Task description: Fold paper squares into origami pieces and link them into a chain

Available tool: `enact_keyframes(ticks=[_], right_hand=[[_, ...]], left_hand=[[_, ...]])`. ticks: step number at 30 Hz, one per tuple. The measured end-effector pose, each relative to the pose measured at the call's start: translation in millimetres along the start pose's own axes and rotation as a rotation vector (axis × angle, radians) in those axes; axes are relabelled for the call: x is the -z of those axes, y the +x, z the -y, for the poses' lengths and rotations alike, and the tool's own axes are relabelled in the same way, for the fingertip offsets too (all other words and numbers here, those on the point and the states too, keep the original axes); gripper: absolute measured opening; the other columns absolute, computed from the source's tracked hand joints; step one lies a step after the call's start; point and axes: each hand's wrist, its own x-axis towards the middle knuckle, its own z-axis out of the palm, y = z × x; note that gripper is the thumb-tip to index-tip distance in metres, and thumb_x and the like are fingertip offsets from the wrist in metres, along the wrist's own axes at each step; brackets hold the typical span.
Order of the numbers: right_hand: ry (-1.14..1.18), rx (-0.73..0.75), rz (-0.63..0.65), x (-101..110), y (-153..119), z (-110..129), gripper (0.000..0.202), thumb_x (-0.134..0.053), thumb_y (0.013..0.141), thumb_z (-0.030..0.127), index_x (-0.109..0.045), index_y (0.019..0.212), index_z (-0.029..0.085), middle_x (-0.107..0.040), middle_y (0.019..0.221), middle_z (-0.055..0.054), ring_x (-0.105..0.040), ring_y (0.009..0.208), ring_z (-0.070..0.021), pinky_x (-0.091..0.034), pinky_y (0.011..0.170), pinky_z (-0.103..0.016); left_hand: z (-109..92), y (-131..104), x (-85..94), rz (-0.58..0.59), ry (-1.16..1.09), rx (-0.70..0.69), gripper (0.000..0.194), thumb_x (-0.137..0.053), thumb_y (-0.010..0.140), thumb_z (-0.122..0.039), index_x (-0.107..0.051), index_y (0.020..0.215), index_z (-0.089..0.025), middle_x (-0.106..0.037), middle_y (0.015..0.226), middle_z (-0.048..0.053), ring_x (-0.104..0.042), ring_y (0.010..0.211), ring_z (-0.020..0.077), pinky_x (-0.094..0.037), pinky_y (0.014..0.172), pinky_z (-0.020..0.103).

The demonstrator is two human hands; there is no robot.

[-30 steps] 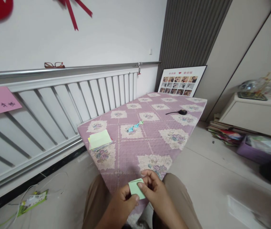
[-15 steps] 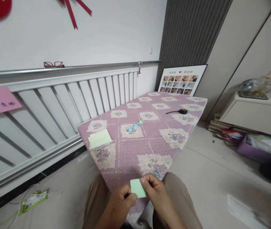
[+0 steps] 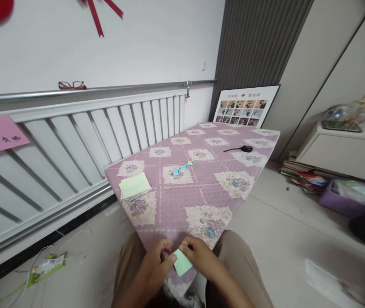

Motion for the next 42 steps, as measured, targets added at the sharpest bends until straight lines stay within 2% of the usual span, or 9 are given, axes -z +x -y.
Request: enact_keyframes(ticks=[2,7,14,18,21,28,36,42], right_hand=[[-0.045,0.020,0.016,0.4,3.9,1.4,0.018,-0.051,0.077,0.028,-0.052,0.062,0.018,-0.050,0.059,0.004,-0.045,0.059,-0.0114,-0.033,0.054,-0.022],[-0.160,0.069,0.027,1.7,12.4,4.1,0.016,-0.051,0.078,0.023,-0.056,0.064,0.018,-0.054,0.061,0.003,-0.049,0.061,-0.0121,-0.033,0.056,-0.022],[-0.333,0.102,-0.069,-6.7,17.4,1.1,0.008,-0.053,0.076,0.015,-0.060,0.073,0.019,-0.060,0.073,-0.001,-0.053,0.070,-0.0162,-0.036,0.066,-0.027],[-0.403,0.124,-0.109,-3.9,11.8,-1.2,0.017,-0.054,0.075,0.011,-0.062,0.088,0.019,-0.061,0.087,-0.005,-0.055,0.084,-0.0200,-0.038,0.076,-0.030],[-0.460,0.162,-0.109,0.7,6.8,-4.8,0.020,-0.056,0.076,0.011,-0.062,0.093,0.020,-0.061,0.091,-0.006,-0.055,0.088,-0.0200,-0.039,0.078,-0.029],[-0.510,0.221,-0.061,2.3,1.7,-7.5,0.015,-0.058,0.075,0.009,-0.063,0.082,0.021,-0.060,0.086,-0.004,-0.055,0.086,-0.0192,-0.040,0.077,-0.028],[-0.520,0.251,-0.117,-0.2,0.0,-10.9,0.012,-0.058,0.073,0.009,-0.056,0.073,0.020,-0.057,0.082,-0.001,-0.053,0.082,-0.0178,-0.039,0.073,-0.028],[-0.647,0.318,-0.142,-6.0,-3.9,-18.3,0.009,-0.057,0.079,0.013,-0.056,0.074,0.020,-0.057,0.080,-0.002,-0.053,0.080,-0.0188,-0.038,0.071,-0.029]], left_hand=[[1.7,6.1,1.9,-0.025,0.016,-0.008,0.034,-0.048,0.081,-0.029,-0.058,0.110,-0.015,-0.064,0.096,0.005,-0.057,0.080,0.0179,-0.042,0.075,0.028],[6.7,18.0,-4.8,-0.005,0.107,-0.086,0.019,-0.047,0.077,-0.019,-0.063,0.087,-0.017,-0.065,0.087,0.003,-0.057,0.084,0.0181,-0.040,0.076,0.028],[8.1,22.8,-15.7,0.024,0.369,-0.019,0.021,-0.049,0.080,-0.017,-0.060,0.097,-0.021,-0.065,0.092,0.002,-0.057,0.086,0.0186,-0.037,0.075,0.028],[5.2,25.1,-14.1,0.019,0.497,-0.053,0.018,-0.048,0.082,-0.017,-0.059,0.095,-0.021,-0.061,0.099,0.004,-0.053,0.095,0.0201,-0.036,0.081,0.029],[3.8,26.1,-12.1,0.045,0.527,-0.043,0.016,-0.048,0.082,-0.017,-0.059,0.094,-0.020,-0.059,0.101,0.005,-0.052,0.096,0.0201,-0.036,0.083,0.029],[3.3,28.9,-7.4,0.067,0.542,-0.046,0.013,-0.051,0.080,-0.016,-0.057,0.091,-0.020,-0.057,0.098,0.003,-0.052,0.091,0.0183,-0.036,0.079,0.028],[4.1,31.2,0.4,0.106,0.537,-0.142,0.011,-0.048,0.079,-0.013,-0.056,0.085,-0.019,-0.057,0.091,0.002,-0.050,0.086,0.0172,-0.035,0.074,0.027],[8.6,30.9,1.5,0.133,0.588,-0.205,0.010,-0.047,0.085,-0.016,-0.057,0.085,-0.019,-0.058,0.092,0.002,-0.050,0.088,0.0172,-0.035,0.076,0.027]])
